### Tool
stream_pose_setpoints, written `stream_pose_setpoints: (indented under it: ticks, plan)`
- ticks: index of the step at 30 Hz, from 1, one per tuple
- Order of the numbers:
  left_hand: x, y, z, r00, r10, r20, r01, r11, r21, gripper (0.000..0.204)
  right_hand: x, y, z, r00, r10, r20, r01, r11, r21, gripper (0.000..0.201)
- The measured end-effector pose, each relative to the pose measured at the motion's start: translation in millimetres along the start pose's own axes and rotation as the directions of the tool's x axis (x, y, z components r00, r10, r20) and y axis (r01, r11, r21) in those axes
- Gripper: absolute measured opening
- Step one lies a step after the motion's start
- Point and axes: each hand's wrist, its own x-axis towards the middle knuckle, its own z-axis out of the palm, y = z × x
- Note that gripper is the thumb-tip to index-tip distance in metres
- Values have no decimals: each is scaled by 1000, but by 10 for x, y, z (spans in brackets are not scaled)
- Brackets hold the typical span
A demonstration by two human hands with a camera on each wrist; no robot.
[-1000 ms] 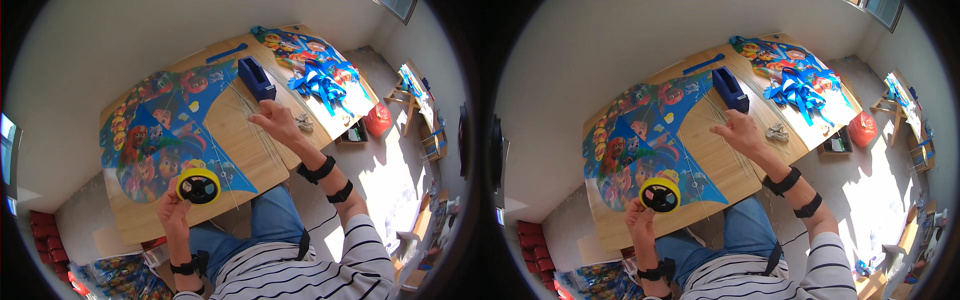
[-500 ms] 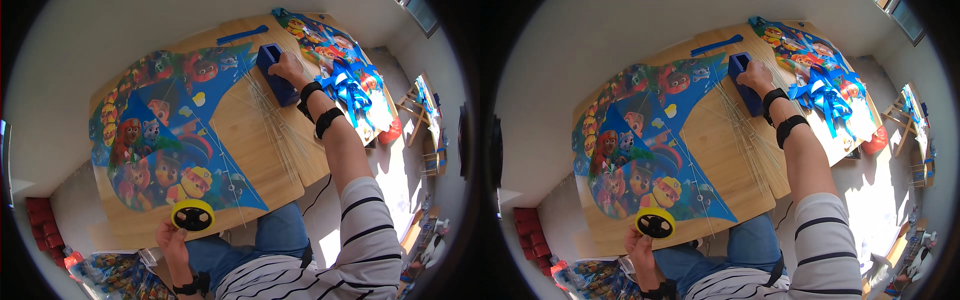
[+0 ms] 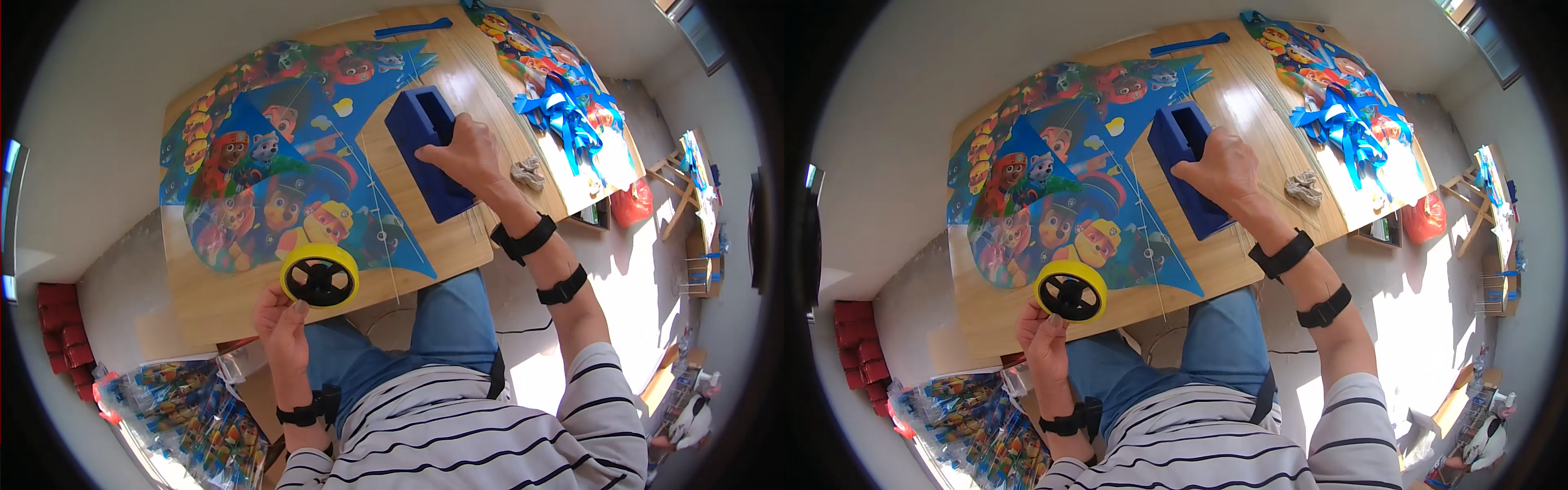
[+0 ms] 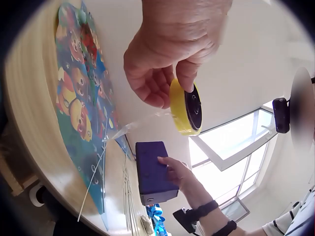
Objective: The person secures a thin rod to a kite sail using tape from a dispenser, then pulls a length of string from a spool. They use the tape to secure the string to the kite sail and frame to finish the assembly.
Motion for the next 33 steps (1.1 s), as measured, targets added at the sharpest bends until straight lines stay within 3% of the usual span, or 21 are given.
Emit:
stream_pose_setpoints:
  ticks: [5,9,14,17,18,20,21,23,26,29,32,33]
  plan:
    - [-284,166,-79,998,57,-5,-57,998,-17,31,-596,-47,407,993,15,114,-7,997,-71,48]
    - [-352,216,-121,998,62,18,-60,994,-93,31,-745,10,539,999,11,43,-6,993,-120,48]
    - [-270,204,47,988,55,145,-26,981,-194,31,-829,81,601,1000,20,9,-19,988,-150,51]
    - [-208,184,184,972,90,216,-49,980,-191,30,-955,86,446,984,-101,-145,82,987,-135,54]
    - [-178,154,185,967,86,242,-39,981,-191,31,-1037,73,336,991,-97,-95,105,992,76,52]
    - [-90,42,158,953,74,294,-18,982,-188,34,-1255,19,45,993,-116,-4,104,869,483,49]
    - [-50,-11,184,947,50,316,15,979,-201,34,-1410,-7,-40,984,-159,77,63,724,687,47]
    - [36,-104,283,929,6,370,83,971,-224,34,-1733,-86,-134,940,-292,174,-77,316,946,44]
    - [71,-252,528,901,-95,424,215,945,-246,34,-1971,-143,-146,950,-295,99,-23,252,967,37]
    - [101,-320,755,889,-219,402,303,940,-157,28,-1973,-99,-229,951,-298,-78,211,447,870,31]
    - [191,-410,778,976,-66,208,21,977,213,27,-1986,-92,-268,952,-255,-169,297,640,709,24]
    - [194,-386,804,979,-8,205,-40,973,227,28,-1965,-76,-243,943,-264,-205,331,654,680,24]
